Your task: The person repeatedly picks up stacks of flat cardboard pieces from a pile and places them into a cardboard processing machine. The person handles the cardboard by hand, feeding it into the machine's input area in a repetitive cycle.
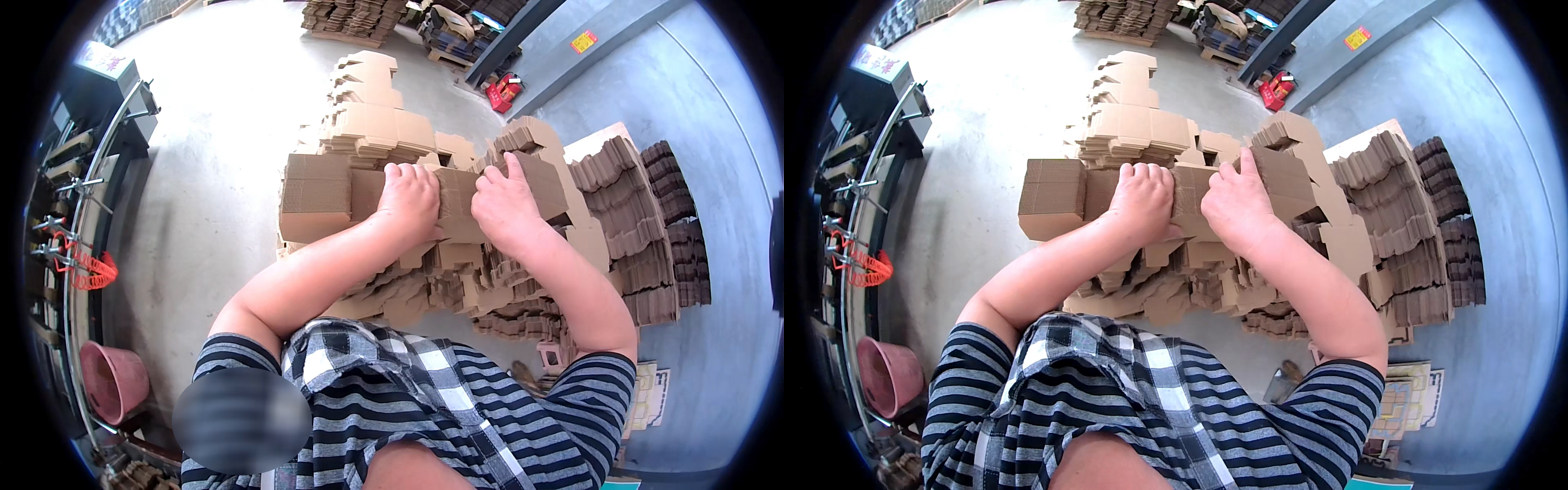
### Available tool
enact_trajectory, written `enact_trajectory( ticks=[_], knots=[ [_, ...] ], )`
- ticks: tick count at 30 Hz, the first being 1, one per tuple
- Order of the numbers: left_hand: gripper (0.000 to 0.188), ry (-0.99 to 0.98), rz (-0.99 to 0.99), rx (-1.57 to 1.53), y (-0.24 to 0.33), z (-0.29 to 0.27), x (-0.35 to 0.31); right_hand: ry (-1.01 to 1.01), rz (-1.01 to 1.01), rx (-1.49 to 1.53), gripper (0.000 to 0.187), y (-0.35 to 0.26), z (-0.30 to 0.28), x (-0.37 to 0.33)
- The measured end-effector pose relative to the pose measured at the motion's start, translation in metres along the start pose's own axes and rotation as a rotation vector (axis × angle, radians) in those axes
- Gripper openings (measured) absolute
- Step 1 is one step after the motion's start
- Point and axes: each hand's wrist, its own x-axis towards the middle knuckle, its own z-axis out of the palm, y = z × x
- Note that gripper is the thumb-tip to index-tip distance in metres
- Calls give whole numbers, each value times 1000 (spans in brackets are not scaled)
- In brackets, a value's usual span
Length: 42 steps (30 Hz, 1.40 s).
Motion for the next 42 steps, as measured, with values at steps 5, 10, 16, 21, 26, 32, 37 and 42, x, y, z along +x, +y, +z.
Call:
enact_trajectory(
  ticks=[5,10,16,21,26,32,37,42],
  knots=[
    [83,24,-5,12,6,3,0,-59,-62,4,15,7,1,8],
    [84,29,-12,34,6,5,-2,-83,-127,40,16,14,3,14],
    [88,5,3,38,6,2,-3,-63,-179,52,18,21,10,14],
    [88,34,4,52,7,3,-3,-75,-216,57,16,23,10,15],
    [86,44,-3,62,9,4,-2,52,-228,2,15,34,16,10],
    [82,26,3,54,9,4,0,105,-153,181,10,59,4,3],
    [80,13,-8,60,12,4,4,-36,-161,103,11,36,1,5],
    [81,32,-17,68,17,10,6,19,-174,90,6,34,15,12]
  ],
)
